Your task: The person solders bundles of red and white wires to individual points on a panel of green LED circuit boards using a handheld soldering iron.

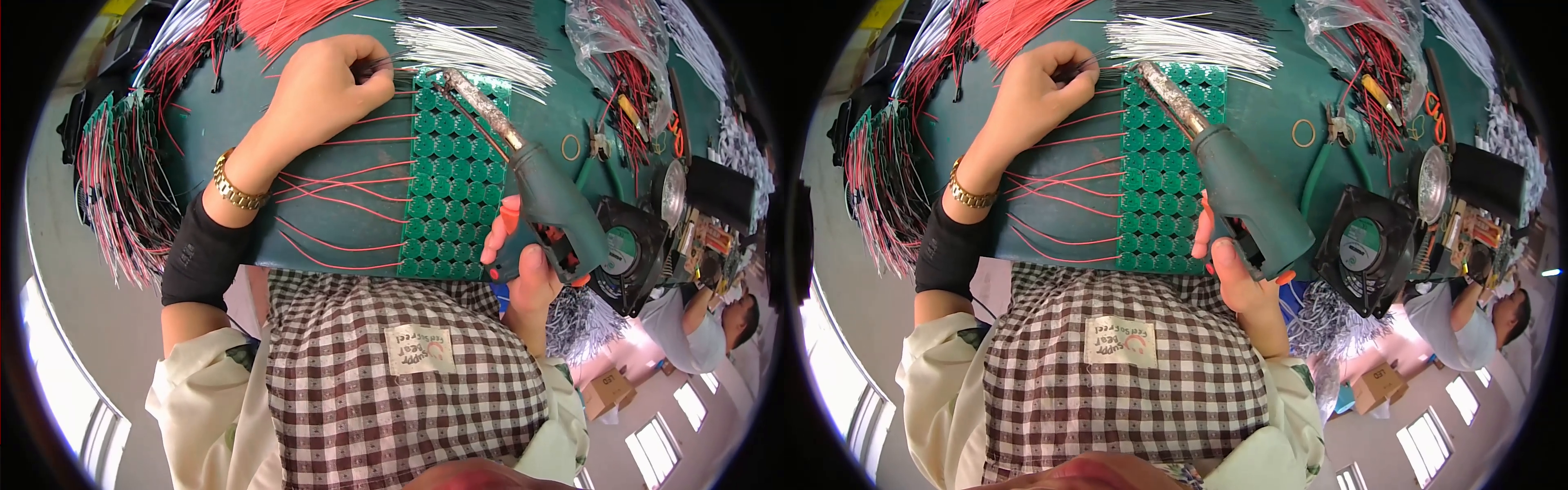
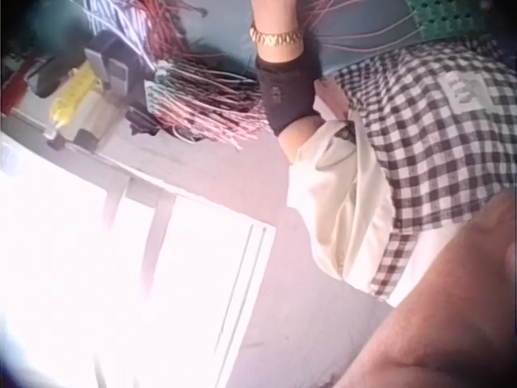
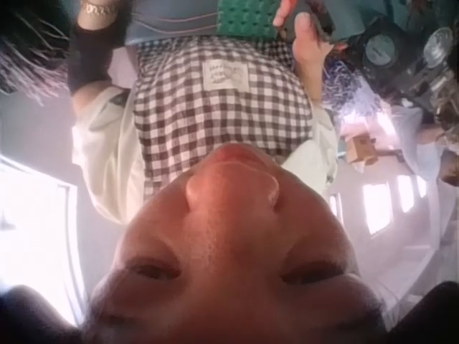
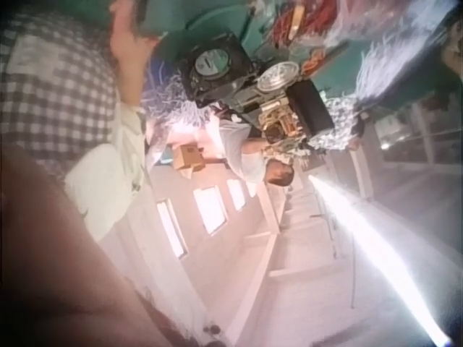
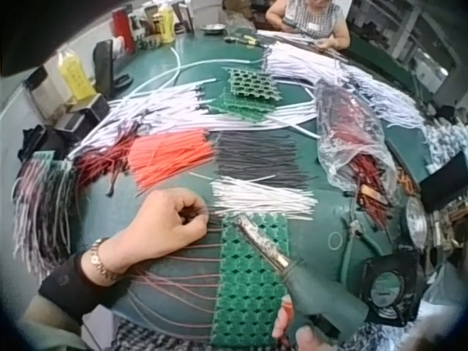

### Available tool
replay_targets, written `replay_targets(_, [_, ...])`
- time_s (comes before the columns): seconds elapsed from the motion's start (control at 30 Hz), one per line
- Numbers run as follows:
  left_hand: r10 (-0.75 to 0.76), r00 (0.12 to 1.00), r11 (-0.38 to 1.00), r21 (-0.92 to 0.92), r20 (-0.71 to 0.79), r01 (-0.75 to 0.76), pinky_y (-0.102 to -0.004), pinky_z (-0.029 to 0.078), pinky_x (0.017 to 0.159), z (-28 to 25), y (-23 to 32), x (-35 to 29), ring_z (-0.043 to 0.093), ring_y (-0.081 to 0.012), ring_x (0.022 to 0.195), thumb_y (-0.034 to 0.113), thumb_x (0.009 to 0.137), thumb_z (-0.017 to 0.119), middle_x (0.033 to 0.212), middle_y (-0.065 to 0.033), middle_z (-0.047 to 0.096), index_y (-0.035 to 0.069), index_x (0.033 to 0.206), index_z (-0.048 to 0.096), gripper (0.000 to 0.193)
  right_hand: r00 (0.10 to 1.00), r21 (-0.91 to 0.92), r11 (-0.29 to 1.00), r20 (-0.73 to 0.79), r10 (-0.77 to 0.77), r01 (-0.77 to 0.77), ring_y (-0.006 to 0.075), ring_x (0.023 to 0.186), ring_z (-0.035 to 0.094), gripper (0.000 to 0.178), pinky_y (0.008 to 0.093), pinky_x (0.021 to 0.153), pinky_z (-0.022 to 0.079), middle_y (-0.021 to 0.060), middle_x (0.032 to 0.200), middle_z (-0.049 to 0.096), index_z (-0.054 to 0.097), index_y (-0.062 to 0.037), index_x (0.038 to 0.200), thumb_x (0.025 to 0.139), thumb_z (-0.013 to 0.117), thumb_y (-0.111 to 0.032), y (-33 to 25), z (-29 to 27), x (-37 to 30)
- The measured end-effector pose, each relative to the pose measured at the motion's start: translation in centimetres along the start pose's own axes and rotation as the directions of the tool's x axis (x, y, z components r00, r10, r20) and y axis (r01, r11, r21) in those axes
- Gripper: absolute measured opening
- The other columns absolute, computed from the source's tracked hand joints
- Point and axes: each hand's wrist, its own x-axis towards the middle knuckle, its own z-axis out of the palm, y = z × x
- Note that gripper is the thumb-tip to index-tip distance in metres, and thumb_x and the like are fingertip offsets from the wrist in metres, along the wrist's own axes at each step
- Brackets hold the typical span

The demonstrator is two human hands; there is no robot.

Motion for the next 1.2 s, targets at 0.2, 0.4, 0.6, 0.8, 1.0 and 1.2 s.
replay_targets(0.2, [0.025,0.999,1.000,0.012,-0.037,-0.025,-0.0305,0.047,0.056,0.0,-0.1,0.0,0.059,-0.0207,0.056,0.014,0.073,0.063,0.063,-0.0085,0.060,0.002,0.078,0.063,0.014,1.000,-0.039,0.999,-0.025,-0.015,0.014,0.0080,0.061,0.051,0.042,0.0217,0.050,0.039,0.0061,0.081,0.059,0.051,0.0007,0.117,0.087,0.058,-0.029,0.0,0.2,0.1])
replay_targets(0.4, [0.073,0.997,0.996,0.052,-0.021,-0.072,-0.0317,0.045,0.055,-0.2,0.1,0.1,0.058,-0.0225,0.056,0.013,0.072,0.062,0.063,-0.0098,0.059,0.002,0.077,0.062,0.012,0.998,-0.018,1.000,-0.058,-0.022,0.021,0.0114,0.063,0.056,0.025,0.0241,0.053,0.045,0.0079,0.081,0.060,0.056,0.0016,0.104,0.086,0.059,-0.015,0.0,0.8,0.2])
replay_targets(0.6, [0.080,0.997,0.995,0.069,-0.022,-0.078,-0.0325,0.046,0.055,-0.1,-0.1,0.1,0.058,-0.0238,0.056,0.013,0.072,0.062,0.063,-0.0104,0.059,0.001,0.077,0.062,0.013,0.998,-0.057,0.998,-0.053,-0.028,0.025,0.0137,0.065,0.057,0.019,0.0266,0.057,0.049,0.0087,0.081,0.060,0.057,0.0026,0.101,0.085,0.059,-0.007,0.1,0.7,0.2])
replay_targets(0.8, [0.077,0.997,0.994,0.080,0.010,-0.078,-0.0241,0.042,0.055,-0.2,0.0,0.0,0.048,-0.0096,0.059,0.008,0.076,0.061,0.064,-0.0051,0.053,-0.001,0.078,0.057,0.010,0.995,-0.035,0.994,-0.023,-0.101,0.100,0.0134,0.064,0.055,0.036,0.0260,0.054,0.044,0.0084,0.078,0.058,0.052,0.0027,0.114,0.087,0.056,-0.022,0.5,0.2,0.1])
replay_targets(1.0, [0.076,0.997,0.994,0.076,0.017,-0.077,-0.0237,0.042,0.055,-0.2,-0.1,0.1,0.047,-0.0094,0.058,0.008,0.076,0.062,0.064,-0.0050,0.053,-0.001,0.078,0.057,0.010,0.990,-0.016,0.994,-0.095,-0.108,0.107,0.0183,0.057,0.056,0.060,0.0271,0.050,0.046,0.0142,0.075,0.055,0.043,0.0076,0.118,0.089,0.054,-0.043,0.4,-0.4,0.1])
replay_targets(1.2, [0.072,0.997,0.996,0.058,0.011,-0.073,-0.0228,0.042,0.056,-0.1,-0.4,0.0,0.047,-0.0082,0.060,0.008,0.076,0.061,0.064,-0.0039,0.053,-0.001,0.078,0.056,0.010,0.995,-0.009,0.996,-0.031,-0.094,0.094,0.0171,0.054,0.056,0.057,0.0259,0.048,0.045,0.0137,0.074,0.056,0.046,0.0077,0.118,0.090,0.054,-0.041,0.8,0.0,0.6])
